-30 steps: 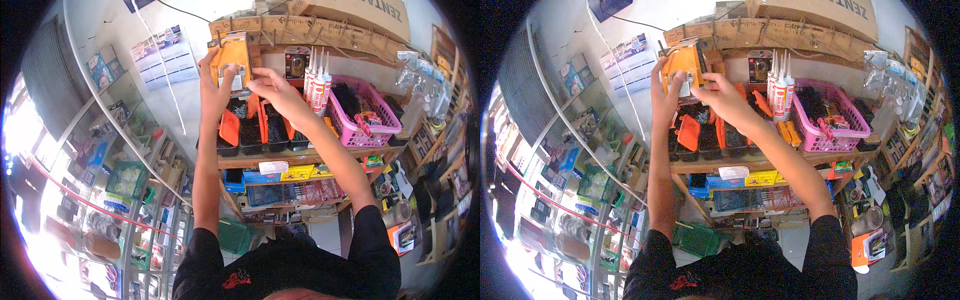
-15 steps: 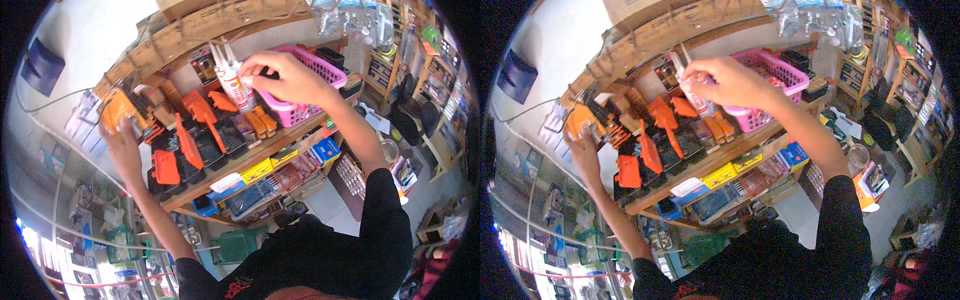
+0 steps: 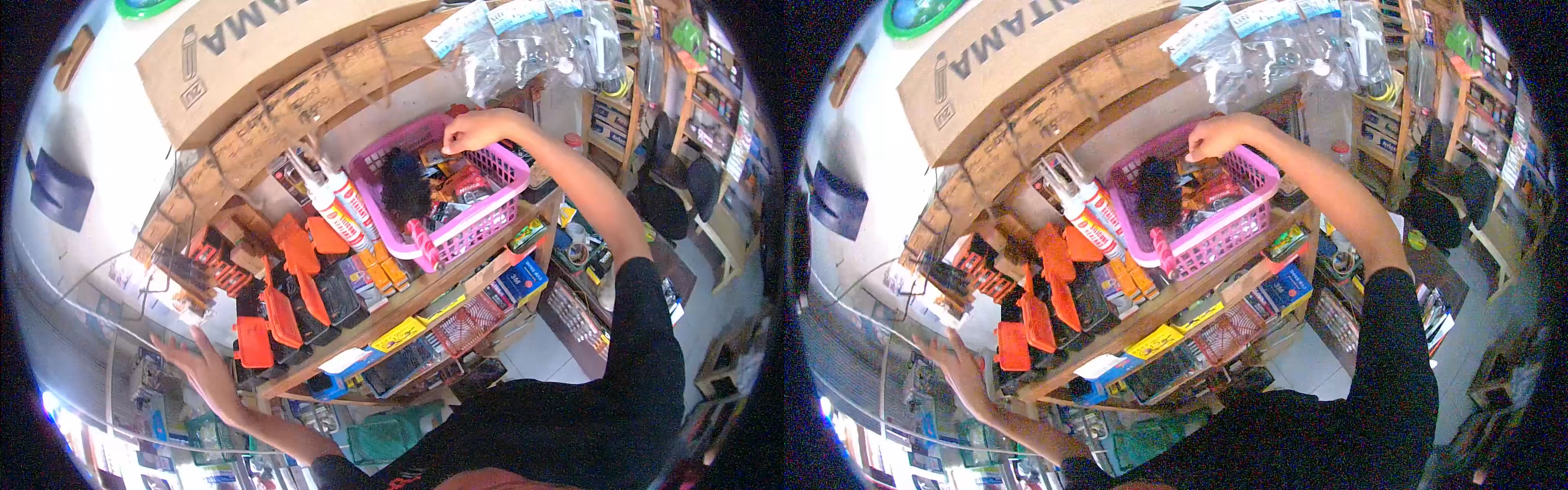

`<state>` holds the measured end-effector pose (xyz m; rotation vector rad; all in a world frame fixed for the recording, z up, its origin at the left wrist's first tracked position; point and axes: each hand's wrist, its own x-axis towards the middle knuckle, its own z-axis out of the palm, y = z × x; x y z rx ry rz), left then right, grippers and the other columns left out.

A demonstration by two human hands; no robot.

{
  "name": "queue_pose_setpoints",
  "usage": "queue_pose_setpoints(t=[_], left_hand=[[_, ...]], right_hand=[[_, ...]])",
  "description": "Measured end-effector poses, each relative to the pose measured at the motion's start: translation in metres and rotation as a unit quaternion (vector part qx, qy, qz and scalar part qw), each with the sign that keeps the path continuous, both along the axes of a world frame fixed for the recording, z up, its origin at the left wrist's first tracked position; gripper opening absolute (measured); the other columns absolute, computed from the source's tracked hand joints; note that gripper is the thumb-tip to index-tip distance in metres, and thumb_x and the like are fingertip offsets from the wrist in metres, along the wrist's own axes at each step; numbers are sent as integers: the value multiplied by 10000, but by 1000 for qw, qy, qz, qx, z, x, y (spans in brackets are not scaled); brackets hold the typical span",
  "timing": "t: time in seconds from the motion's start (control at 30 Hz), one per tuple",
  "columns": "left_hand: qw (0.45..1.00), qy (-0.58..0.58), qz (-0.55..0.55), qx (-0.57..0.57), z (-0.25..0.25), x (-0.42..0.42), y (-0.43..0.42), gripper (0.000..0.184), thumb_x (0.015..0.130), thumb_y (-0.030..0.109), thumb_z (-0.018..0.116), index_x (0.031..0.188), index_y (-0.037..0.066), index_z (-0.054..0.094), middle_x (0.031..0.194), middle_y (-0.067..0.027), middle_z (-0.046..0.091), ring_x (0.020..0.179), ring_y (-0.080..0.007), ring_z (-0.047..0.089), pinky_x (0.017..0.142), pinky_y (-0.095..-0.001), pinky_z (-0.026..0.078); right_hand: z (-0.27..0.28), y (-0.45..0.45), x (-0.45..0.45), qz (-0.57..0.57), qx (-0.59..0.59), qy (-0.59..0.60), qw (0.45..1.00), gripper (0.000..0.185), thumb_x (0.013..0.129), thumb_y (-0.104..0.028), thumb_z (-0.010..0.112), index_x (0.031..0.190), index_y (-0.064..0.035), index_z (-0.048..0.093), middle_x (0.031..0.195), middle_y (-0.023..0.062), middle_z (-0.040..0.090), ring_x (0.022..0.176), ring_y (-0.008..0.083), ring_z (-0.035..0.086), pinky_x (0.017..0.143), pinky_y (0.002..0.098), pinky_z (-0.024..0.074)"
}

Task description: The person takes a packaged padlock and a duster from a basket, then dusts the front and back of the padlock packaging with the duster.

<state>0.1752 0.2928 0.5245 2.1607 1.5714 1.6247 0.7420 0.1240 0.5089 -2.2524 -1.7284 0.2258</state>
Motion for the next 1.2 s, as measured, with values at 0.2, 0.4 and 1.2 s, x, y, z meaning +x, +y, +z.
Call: queue_pose_setpoints(t=[0.2, 0.4, 1.2], left_hand=[[986, 23, -166, 10, -30, 19, -64, 777, 997, 405, 498, 1560, 87, 68, 1515, -268, 294, 1374, -372, 375, 1108, -484, 346], [956, -43, -282, -72, -112, -23, -92, 874, 955, 580, 497, 1551, 87, 91, 1483, -229, 351, 1290, -350, 462, 1088, -485, 367], [853, -237, -119, -449, -300, -12, -152, 603, 1008, 497, 470, 1454, 111, 342, 1224, -134, 590, 985, -206, 625, 777, -332, 494]], right_hand=[[-23, 76, 11, -120, -172, -64, 976, 453, 841, -397, 673, 1119, -41, 691, 1109, 148, 696, 1028, 276, 665, 828, 423, 538], [-108, 122, 32, -123, -138, -137, 973, 563, 773, -332, 703, 1274, -89, 619, 1271, 149, 628, 1156, 277, 611, 949, 413, 517], [-88, 128, 86, -147, 36, -9, 989, 722, 634, -373, 803, 1168, 73, 612, 1117, 260, 669, 1008, 346, 674, 828, 420, 549]])
